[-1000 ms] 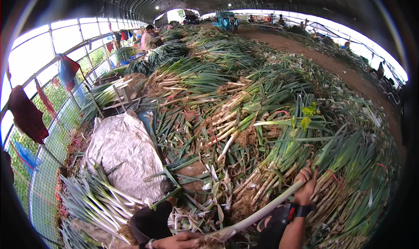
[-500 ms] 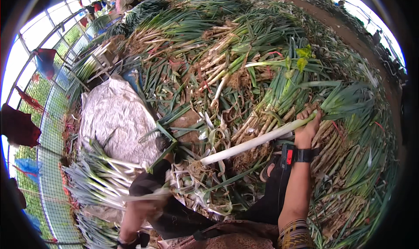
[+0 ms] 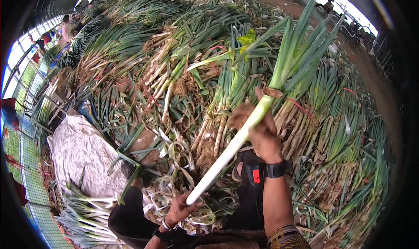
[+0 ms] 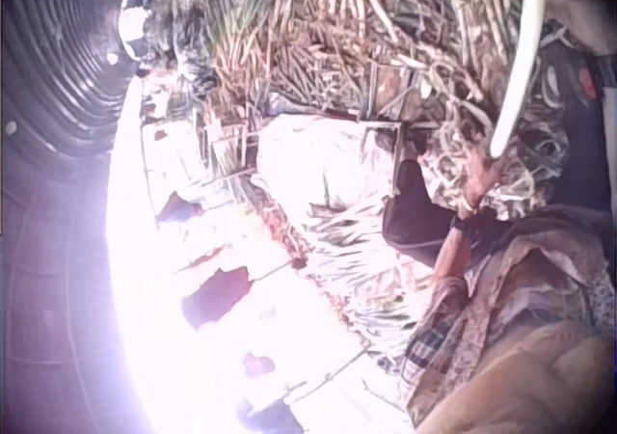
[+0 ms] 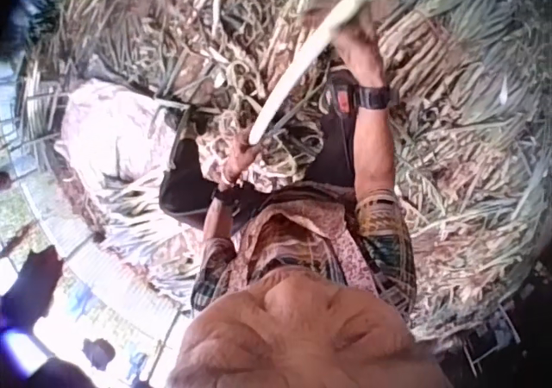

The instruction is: The person cleans leeks by hand, peeling away the outer layers and roots, and then places the cleaned leeks onto a white tarp. They continue to pull more leeks from a pile and repeat the cleaning process one at a time.

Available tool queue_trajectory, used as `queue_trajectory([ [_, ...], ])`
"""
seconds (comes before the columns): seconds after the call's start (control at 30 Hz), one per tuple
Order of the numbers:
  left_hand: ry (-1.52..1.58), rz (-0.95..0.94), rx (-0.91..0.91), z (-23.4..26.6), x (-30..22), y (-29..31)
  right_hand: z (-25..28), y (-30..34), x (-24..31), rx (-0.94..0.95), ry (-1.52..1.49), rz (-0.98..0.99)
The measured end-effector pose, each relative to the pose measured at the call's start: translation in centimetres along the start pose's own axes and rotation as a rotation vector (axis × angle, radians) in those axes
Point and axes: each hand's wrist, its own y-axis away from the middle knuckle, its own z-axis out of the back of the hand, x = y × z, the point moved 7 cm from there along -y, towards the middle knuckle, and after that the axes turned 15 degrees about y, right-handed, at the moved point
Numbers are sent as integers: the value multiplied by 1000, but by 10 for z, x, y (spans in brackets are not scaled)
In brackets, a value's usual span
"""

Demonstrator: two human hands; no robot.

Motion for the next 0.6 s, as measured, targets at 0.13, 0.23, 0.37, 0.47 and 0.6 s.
queue_trajectory([
  [0.13, 152, 117, 23, 2, 20, 4, 6, -4, 14, 95, -105, 80],
  [0.23, -525, 295, 185, 8, 34, 2, 5, -3, 4, -43, -172, 62],
  [0.37, -89, -81, 102, -3, -46, -35, -8, -2, -20, 9, -368, -71],
  [0.47, -119, -143, 16, -29, -91, -71, -15, 3, -20, 56, -483, -86],
  [0.6, -274, -132, -17, -32, -89, -75, -30, 4, -31, 47, -453, -112],
])
